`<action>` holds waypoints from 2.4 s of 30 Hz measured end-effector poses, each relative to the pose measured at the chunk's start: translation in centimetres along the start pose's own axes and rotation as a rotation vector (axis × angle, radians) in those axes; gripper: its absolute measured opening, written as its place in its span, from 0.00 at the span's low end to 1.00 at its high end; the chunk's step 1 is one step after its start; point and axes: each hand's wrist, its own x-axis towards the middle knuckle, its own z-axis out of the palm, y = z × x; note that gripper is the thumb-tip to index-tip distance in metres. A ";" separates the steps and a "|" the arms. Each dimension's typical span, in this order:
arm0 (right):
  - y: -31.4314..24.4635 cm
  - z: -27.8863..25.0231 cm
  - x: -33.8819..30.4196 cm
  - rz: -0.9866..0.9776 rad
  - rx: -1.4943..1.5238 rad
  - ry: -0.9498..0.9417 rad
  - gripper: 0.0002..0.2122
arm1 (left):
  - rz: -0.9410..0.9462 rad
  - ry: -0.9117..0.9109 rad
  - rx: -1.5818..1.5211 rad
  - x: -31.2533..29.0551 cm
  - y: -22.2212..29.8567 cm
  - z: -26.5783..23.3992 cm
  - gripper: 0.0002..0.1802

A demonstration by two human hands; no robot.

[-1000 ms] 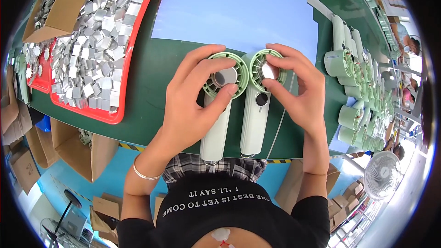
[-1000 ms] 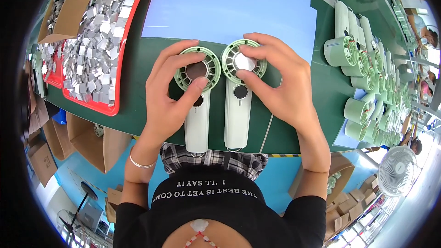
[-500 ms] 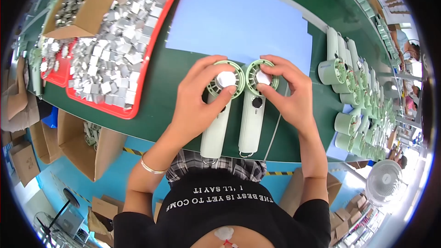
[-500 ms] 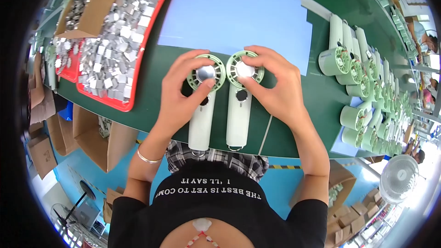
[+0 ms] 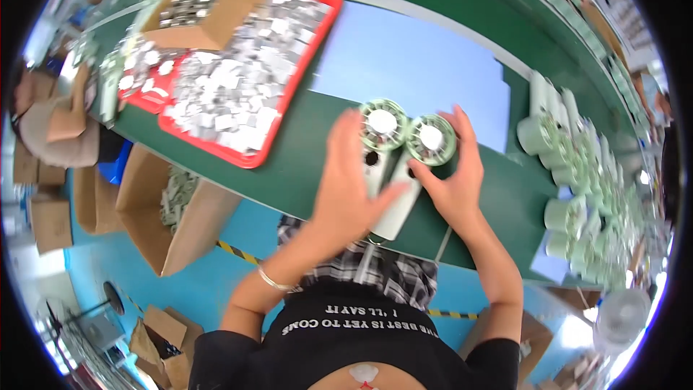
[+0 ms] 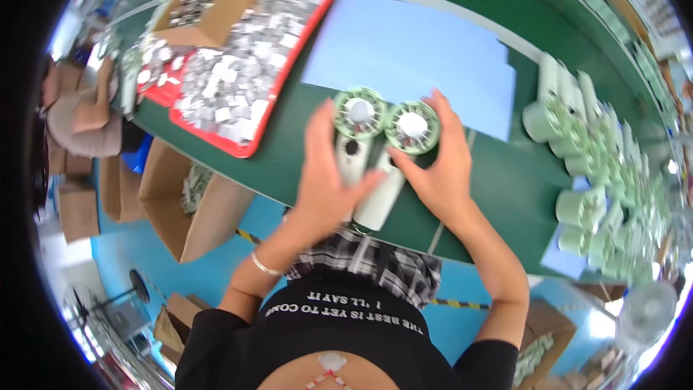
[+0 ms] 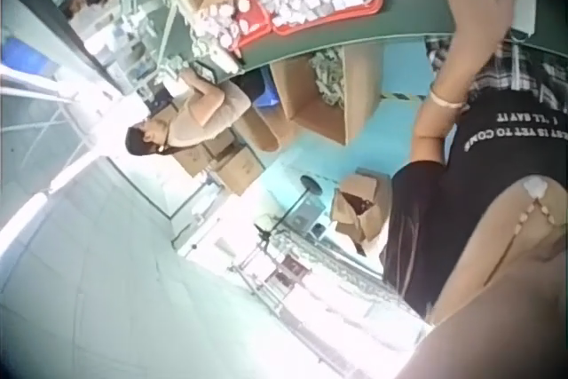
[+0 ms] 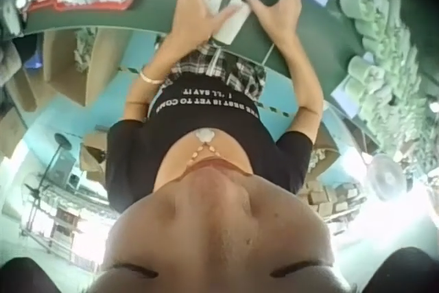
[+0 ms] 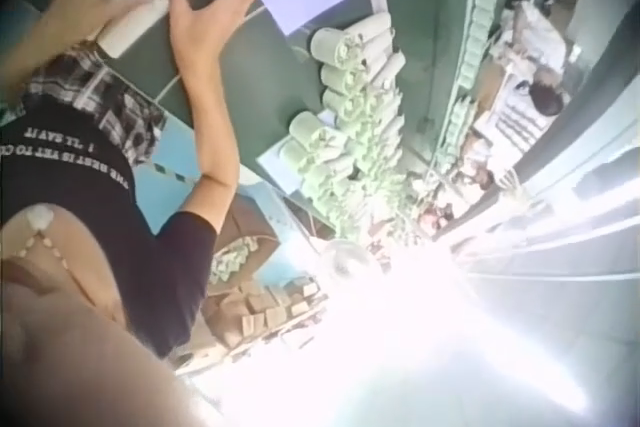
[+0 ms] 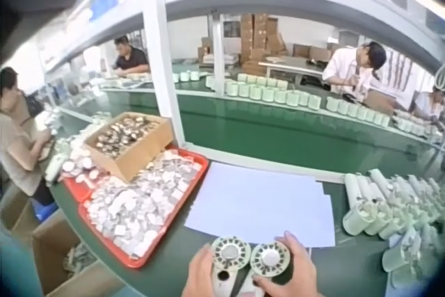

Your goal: The person assembles handheld fans by applying thermal pads, square electronic components, and round metal plates into the fan centers by hand, then passes the fans down the assembly line.

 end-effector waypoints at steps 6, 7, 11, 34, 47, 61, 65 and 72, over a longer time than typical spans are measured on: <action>2.1 -0.2 -2.4 0.028 0.152 0.042 0.41 | 0.019 -0.092 0.324 -4.5 1.5 1.8 0.47; 1.7 -0.3 -2.9 0.039 0.164 0.038 0.41 | 0.029 -0.116 0.385 -4.5 2.0 1.3 0.44; 0.4 0.1 -3.5 0.005 0.256 -0.011 0.40 | 0.006 -0.151 0.577 -4.5 3.6 0.6 0.38; 0.7 -0.2 -3.1 -0.045 0.075 -0.049 0.37 | -0.037 -0.047 0.615 -2.3 -1.2 -4.0 0.28; 8.1 -4.9 2.1 0.110 -0.448 -0.002 0.30 | -0.036 -0.028 0.696 -1.6 -1.7 -4.1 0.28; 9.1 -4.7 4.2 0.188 -0.562 0.085 0.31 | 0.015 -0.003 0.687 0.3 -2.0 -3.0 0.29; 9.0 -4.6 4.1 0.112 -0.509 0.138 0.29 | 0.003 -0.012 0.738 1.0 -2.0 -2.8 0.31; 8.6 -5.3 3.3 0.019 -0.647 0.186 0.27 | -0.024 0.007 0.622 1.9 -1.9 -2.1 0.37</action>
